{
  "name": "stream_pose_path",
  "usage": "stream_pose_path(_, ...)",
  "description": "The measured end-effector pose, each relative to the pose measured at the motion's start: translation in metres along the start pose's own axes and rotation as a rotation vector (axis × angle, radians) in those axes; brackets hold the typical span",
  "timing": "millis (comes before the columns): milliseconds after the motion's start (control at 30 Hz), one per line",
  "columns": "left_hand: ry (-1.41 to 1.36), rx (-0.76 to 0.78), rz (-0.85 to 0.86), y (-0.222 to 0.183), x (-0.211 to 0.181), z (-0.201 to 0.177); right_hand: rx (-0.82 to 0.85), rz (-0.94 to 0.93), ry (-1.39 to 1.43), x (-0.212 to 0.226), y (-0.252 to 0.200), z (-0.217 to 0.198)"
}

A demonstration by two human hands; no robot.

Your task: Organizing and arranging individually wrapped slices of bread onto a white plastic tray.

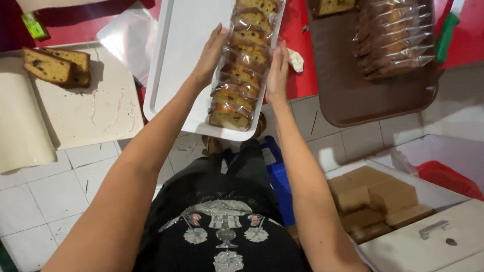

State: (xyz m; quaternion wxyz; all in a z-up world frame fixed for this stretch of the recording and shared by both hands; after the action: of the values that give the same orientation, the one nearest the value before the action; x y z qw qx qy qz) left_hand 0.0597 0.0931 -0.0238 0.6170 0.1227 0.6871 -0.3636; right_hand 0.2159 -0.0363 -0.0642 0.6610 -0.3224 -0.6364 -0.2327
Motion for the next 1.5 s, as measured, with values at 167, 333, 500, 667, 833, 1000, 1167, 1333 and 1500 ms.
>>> stream_pose_path(167,-0.113,0.164,0.249,0.01,-0.03,0.01,0.095,0.02,0.144,0.021,0.006,0.012)
stream_pose_path(333,-0.143,-0.164,-0.028,0.059,-0.018,-0.005,-0.116,-0.091,-0.08,-0.001,0.041,0.0)
stream_pose_path(500,-0.098,-0.218,-0.051,0.11,-0.034,0.01,-0.162,-0.254,-0.329,-0.004,0.14,-0.007)
stream_pose_path(667,-0.022,-0.188,-0.118,0.135,-0.043,0.021,-0.077,0.085,-0.259,-0.015,0.21,0.002)
stream_pose_path(833,-0.205,-0.19,-0.102,0.148,-0.038,0.024,0.111,0.122,0.024,0.007,0.205,0.017)
stream_pose_path(1000,-0.264,-0.131,0.043,0.155,-0.032,0.02,0.027,-0.096,0.045,0.0,0.203,0.014)
stream_pose_path(1167,-0.27,-0.157,0.121,0.166,-0.018,0.018,-0.018,-0.035,-0.217,0.019,0.185,0.007)
stream_pose_path(1333,-0.146,-0.183,0.386,0.194,-0.001,0.011,0.061,-0.192,-0.303,-0.001,0.196,-0.002)
stream_pose_path(1500,-0.002,-0.23,0.17,0.178,-0.025,0.01,0.182,-0.293,-0.33,0.022,0.189,0.002)
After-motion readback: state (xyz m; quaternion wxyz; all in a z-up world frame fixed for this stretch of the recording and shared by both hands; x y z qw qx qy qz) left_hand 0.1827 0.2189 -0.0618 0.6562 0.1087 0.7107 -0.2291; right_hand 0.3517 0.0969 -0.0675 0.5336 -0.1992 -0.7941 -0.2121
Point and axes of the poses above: each hand's wrist, its own y-axis towards the middle knuckle, its own z-axis out of the palm, x = y × z, the point moved 1 cm from there along y, towards the middle knuckle, and after that the axes turned 2 degrees about -z, right-handed, at the moved point
